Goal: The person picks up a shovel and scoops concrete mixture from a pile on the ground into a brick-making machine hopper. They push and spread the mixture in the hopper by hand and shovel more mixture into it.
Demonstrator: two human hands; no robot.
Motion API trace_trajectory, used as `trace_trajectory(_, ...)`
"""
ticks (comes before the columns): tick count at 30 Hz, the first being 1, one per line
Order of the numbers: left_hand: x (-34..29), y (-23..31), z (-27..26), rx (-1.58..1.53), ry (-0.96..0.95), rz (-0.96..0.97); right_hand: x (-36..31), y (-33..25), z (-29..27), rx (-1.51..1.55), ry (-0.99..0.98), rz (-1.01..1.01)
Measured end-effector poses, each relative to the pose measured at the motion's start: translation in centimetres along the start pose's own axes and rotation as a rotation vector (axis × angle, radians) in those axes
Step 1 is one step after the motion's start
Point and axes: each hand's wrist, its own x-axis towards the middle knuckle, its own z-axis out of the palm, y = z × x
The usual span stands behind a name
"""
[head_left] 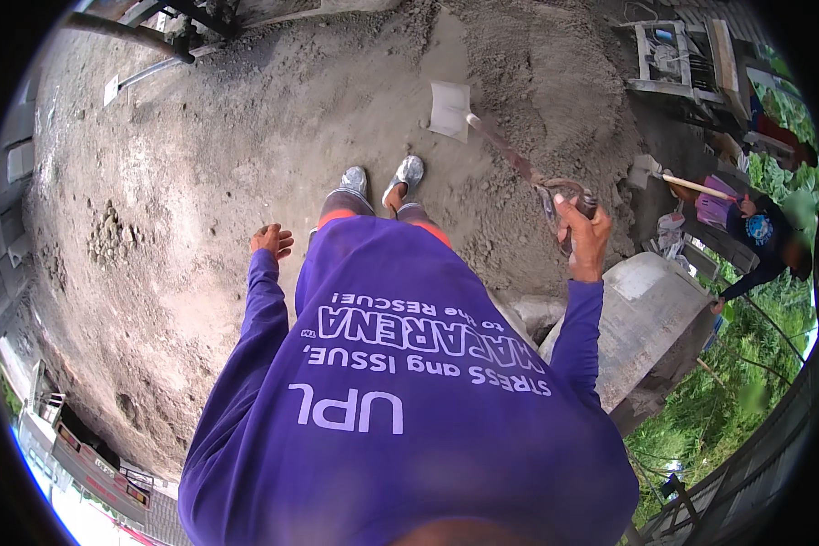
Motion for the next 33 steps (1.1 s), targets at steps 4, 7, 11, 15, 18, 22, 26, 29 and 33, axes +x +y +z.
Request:
trace_trajectory(4,-0.1,3.1,1.8,-0.022,0.017,0.006,0.3,1.3,-0.7,0.105,0.094,0.079)
trace_trajectory(7,-0.1,4.6,2.0,-0.017,-0.017,0.094,-1.5,0.2,2.0,0.12,0.111,0.131)
trace_trajectory(11,-0.4,4.2,0.9,-0.103,-0.029,0.176,-1.9,-1.8,3.1,0.019,0.043,-0.02)
trace_trajectory(15,-0.2,1.1,-1.5,-0.152,0.033,0.094,-2.1,-4.0,4.2,-0.158,0.015,-0.156)
trace_trajectory(18,0.0,-3.3,-3.5,-0.187,0.087,0.028,-0.9,-5.2,6.3,-0.309,-0.094,-0.295)
trace_trajectory(22,-1.2,-8.3,-5.4,-0.285,0.134,-0.122,2.7,-4.5,10.3,-0.599,-0.184,-0.518)
trace_trajectory(26,-3.4,-9.8,-6.7,-0.411,0.167,-0.086,7.6,-1.4,12.2,-0.769,-0.138,-0.516)
trace_trajectory(29,-4.8,-11.5,-8.2,-0.474,0.218,-0.058,6.8,-5.0,12.9,-0.624,-0.224,-0.301)
trace_trajectory(33,-5.5,-10.9,-9.7,-0.53,0.222,-0.076,6.9,-6.8,11.5,-0.635,-0.194,-0.247)
